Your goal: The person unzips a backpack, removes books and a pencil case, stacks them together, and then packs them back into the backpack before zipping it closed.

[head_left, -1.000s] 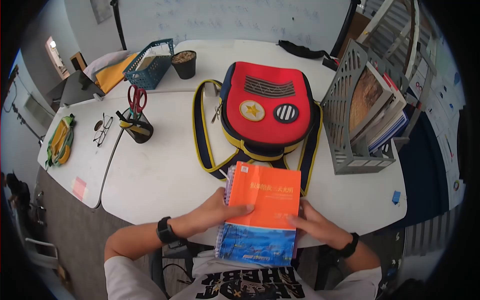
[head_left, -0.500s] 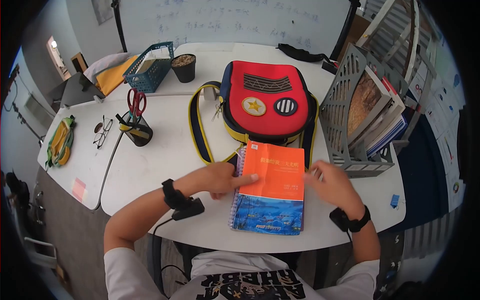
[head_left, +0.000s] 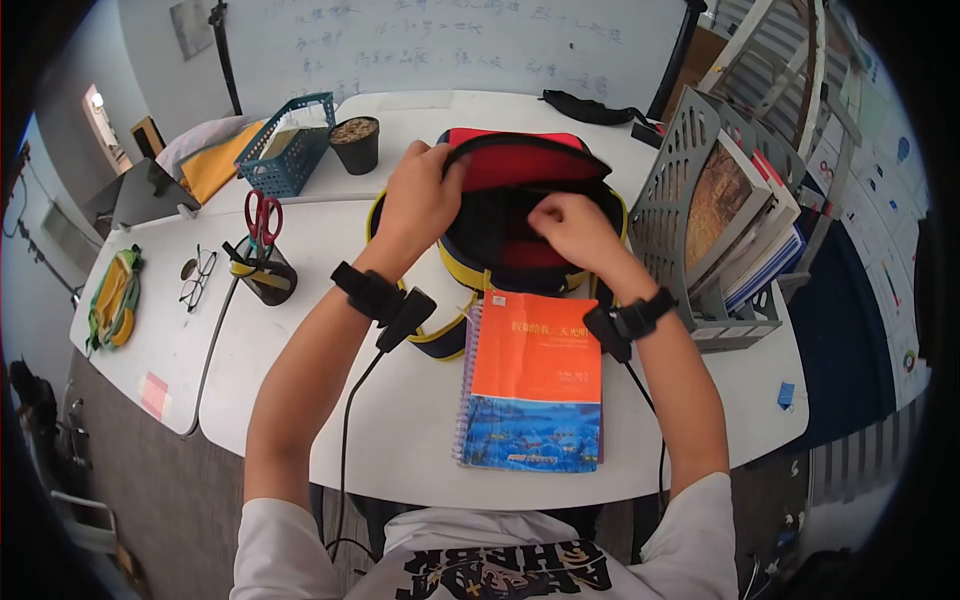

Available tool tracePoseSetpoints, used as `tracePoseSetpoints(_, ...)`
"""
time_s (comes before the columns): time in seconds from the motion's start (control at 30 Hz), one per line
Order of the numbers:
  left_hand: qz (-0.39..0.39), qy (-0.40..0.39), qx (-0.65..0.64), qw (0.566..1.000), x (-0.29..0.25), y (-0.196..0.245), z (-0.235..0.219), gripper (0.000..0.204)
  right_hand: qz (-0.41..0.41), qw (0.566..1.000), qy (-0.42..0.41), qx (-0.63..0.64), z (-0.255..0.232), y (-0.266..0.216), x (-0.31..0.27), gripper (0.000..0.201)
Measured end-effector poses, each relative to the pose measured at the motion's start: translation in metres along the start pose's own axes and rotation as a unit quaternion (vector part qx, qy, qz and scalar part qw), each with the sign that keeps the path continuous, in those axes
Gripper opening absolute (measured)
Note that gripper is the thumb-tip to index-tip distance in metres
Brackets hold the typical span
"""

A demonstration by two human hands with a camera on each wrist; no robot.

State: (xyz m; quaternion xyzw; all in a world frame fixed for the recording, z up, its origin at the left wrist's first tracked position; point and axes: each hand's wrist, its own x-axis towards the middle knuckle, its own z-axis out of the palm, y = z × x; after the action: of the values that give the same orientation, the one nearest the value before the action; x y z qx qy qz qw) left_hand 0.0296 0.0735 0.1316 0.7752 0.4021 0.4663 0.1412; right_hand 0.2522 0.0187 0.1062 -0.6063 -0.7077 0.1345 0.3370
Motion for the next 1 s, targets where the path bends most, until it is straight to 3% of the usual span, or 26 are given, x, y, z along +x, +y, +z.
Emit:
tracePoseSetpoints(0.03,0.022,0.02,0.033,0.999,0.001,0.002,0.002,0.022,-0.004,1.0,0.001,0.0,0.007,0.001,0.013,0.035)
tracePoseSetpoints(0.1,0.052,0.046,0.064,0.996,0.0,0.006,0.006,0.022,0.167,0.957,-0.225,-0.071,0.024,-0.006,0.036,0.044)
tracePoseSetpoints(0.2,0.049,0.024,0.03,0.998,-0.009,0.011,0.005,0.021,0.212,0.947,-0.24,-0.005,0.05,-0.014,0.048,0.05)
tracePoseSetpoints(0.23,0.074,0.029,0.025,0.997,-0.011,0.008,0.005,0.021,0.193,0.956,-0.221,-0.014,0.055,-0.018,0.05,0.046)
tracePoseSetpoints(0.27,0.077,0.02,0.043,0.996,-0.013,0.007,0.005,0.02,0.187,0.959,-0.212,-0.009,0.073,0.01,0.057,0.046)
tracePoseSetpoints(0.3,0.077,0.019,0.025,0.997,-0.019,0.007,0.008,0.02,0.038,0.989,-0.123,-0.068,0.106,0.059,0.072,0.046)
tracePoseSetpoints(0.33,0.083,0.015,0.013,0.996,-0.019,0.008,0.006,0.019,-0.112,0.986,-0.022,-0.124,0.127,0.076,0.088,0.048)
tracePoseSetpoints(0.37,0.089,0.017,0.016,0.996,-0.02,0.009,0.005,0.019,0.143,0.973,-0.16,0.089,0.076,0.006,0.059,0.053)
tracePoseSetpoints(0.4,0.061,0.01,0.001,0.998,-0.021,0.01,0.005,0.019,0.14,0.974,-0.157,0.087,0.074,0.004,0.06,0.053)
tracePoseSetpoints(0.47,0.024,0.01,-0.021,0.999,-0.019,0.007,0.005,0.019,0.215,0.956,-0.071,0.189,0.064,0.002,0.058,0.041)
tracePoseSetpoints(0.53,-0.002,0.017,-0.037,0.999,-0.016,-0.001,0.007,0.019,0.281,0.896,-0.078,0.334,0.029,-0.004,0.051,0.024)
tracePoseSetpoints(0.6,-0.008,0.019,-0.019,1.0,-0.016,0.01,0.002,0.019,0.293,0.818,-0.075,0.49,-0.004,-0.002,0.027,0.013)
tracePoseSetpoints(0.67,-0.005,0.021,-0.001,1.0,-0.016,0.011,0.001,0.019,0.244,0.781,-0.15,0.555,-0.036,-0.014,-0.023,0.015)
tracePoseSetpoints(0.73,0.024,0.018,-0.016,0.999,-0.02,0.008,0.005,0.025,0.301,0.769,-0.07,0.56,-0.036,-0.044,-0.082,0.02)
tracePoseSetpoints(0.83,0.017,0.03,-0.011,0.999,-0.035,0.007,0.002,0.036,0.295,0.79,-0.074,0.532,-0.033,-0.07,-0.156,0.035)
tracePoseSetpoints(0.87,0.016,0.026,-0.014,0.999,-0.043,0.01,-0.003,0.036,0.265,0.816,-0.129,0.497,-0.031,-0.077,-0.174,0.041)
tracePoseSetpoints(0.9,0.029,0.009,-0.006,1.0,-0.056,0.014,-0.012,0.04,0.233,0.836,-0.183,0.462,-0.03,-0.08,-0.187,0.048)
tracePoseSetpoints(0.93,0.044,-0.007,0.003,0.999,-0.069,0.019,-0.021,0.043,0.235,0.833,-0.179,0.467,-0.034,-0.077,-0.195,0.048)
tracePoseSetpoints(1.0,0.021,-0.071,0.003,0.997,-0.098,0.031,-0.041,0.039,0.227,0.876,-0.187,0.383,-0.043,-0.067,-0.21,0.055)
